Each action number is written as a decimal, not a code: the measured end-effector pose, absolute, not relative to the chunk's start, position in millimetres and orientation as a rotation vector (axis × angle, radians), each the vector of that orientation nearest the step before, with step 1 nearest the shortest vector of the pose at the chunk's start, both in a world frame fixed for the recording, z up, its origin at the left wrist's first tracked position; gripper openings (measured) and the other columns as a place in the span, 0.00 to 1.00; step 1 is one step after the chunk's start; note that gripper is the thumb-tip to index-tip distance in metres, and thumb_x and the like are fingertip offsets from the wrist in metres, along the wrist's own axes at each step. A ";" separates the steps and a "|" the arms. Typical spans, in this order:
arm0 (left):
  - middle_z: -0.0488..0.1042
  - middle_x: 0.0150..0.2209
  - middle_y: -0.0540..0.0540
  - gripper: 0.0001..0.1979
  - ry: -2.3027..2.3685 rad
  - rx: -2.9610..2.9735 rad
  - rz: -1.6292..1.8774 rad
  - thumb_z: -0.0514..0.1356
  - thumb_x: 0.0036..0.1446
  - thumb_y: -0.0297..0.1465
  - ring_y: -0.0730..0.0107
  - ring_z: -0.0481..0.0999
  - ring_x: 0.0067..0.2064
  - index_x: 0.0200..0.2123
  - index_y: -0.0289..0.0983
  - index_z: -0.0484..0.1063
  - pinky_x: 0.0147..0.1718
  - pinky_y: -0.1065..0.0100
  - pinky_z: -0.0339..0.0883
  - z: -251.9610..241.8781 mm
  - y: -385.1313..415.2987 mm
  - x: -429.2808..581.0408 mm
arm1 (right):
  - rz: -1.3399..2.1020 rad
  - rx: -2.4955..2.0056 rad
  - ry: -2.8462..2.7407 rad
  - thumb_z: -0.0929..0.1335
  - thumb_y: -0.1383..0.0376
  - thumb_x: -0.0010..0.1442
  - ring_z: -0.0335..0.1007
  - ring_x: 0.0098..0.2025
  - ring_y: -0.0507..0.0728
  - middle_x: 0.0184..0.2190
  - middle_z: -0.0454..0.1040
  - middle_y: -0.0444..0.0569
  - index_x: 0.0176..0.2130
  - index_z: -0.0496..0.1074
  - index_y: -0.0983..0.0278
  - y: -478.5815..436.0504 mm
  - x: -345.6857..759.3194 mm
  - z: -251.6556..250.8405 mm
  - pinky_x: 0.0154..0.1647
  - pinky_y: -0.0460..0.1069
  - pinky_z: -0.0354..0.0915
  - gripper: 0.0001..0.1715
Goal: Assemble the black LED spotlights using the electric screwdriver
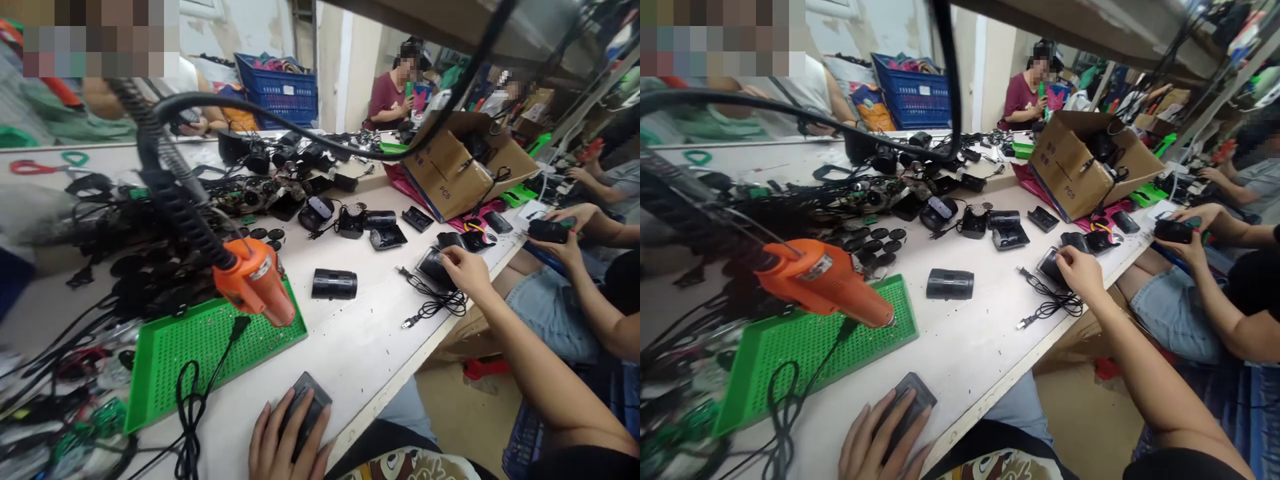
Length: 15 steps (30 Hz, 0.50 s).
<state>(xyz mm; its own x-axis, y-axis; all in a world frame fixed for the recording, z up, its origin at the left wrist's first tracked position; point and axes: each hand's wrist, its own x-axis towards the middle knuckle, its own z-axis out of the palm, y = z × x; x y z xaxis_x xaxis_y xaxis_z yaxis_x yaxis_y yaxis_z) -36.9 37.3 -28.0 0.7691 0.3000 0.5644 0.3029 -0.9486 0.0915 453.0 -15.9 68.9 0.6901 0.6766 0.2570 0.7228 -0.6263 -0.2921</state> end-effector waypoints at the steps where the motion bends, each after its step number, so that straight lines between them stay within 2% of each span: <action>1: 0.77 0.60 0.38 0.22 -0.550 -2.973 -0.935 0.68 0.60 0.31 0.45 0.71 0.63 0.58 0.41 0.78 0.72 0.48 0.50 -26.5 34.7 -36.9 | -0.131 -2.499 -1.184 0.65 0.54 0.64 0.73 0.32 0.58 0.30 0.80 0.50 0.43 0.80 0.61 0.7 452.9 72.7 0.34 0.50 0.59 0.19; 6: 0.77 0.60 0.38 0.21 -0.739 -3.016 -0.991 0.68 0.61 0.27 0.43 0.71 0.63 0.57 0.42 0.77 0.65 0.46 0.59 -16.8 21.0 -30.5 | 0.027 -2.340 -1.625 0.66 0.60 0.64 0.76 0.42 0.58 0.42 0.83 0.51 0.44 0.80 0.62 109.6 436.5 73.0 0.46 0.50 0.68 0.15; 10: 0.77 0.60 0.38 0.20 -0.789 -3.026 -1.018 0.66 0.63 0.26 0.43 0.70 0.64 0.57 0.42 0.77 0.62 0.45 0.61 -11.4 16.9 -25.6 | -0.038 -2.335 -1.812 0.68 0.62 0.63 0.71 0.56 0.67 0.54 0.79 0.60 0.48 0.80 0.66 187.4 407.8 54.2 0.58 0.58 0.65 0.17; 12: 0.77 0.59 0.37 0.18 -0.825 -3.023 -1.051 0.64 0.64 0.25 0.42 0.69 0.64 0.56 0.41 0.78 0.62 0.44 0.60 -10.0 15.8 -23.7 | -0.078 -2.369 -1.850 0.69 0.64 0.62 0.69 0.60 0.70 0.57 0.77 0.64 0.51 0.79 0.68 211.1 394.1 44.2 0.60 0.60 0.63 0.19; 15: 0.76 0.60 0.37 0.18 -0.842 -3.028 -1.052 0.61 0.65 0.23 0.43 0.68 0.64 0.56 0.40 0.78 0.63 0.43 0.59 -7.7 14.2 -22.0 | -0.113 -2.435 -1.863 0.69 0.66 0.62 0.71 0.58 0.71 0.55 0.78 0.66 0.51 0.78 0.71 222.7 379.3 35.9 0.58 0.60 0.64 0.19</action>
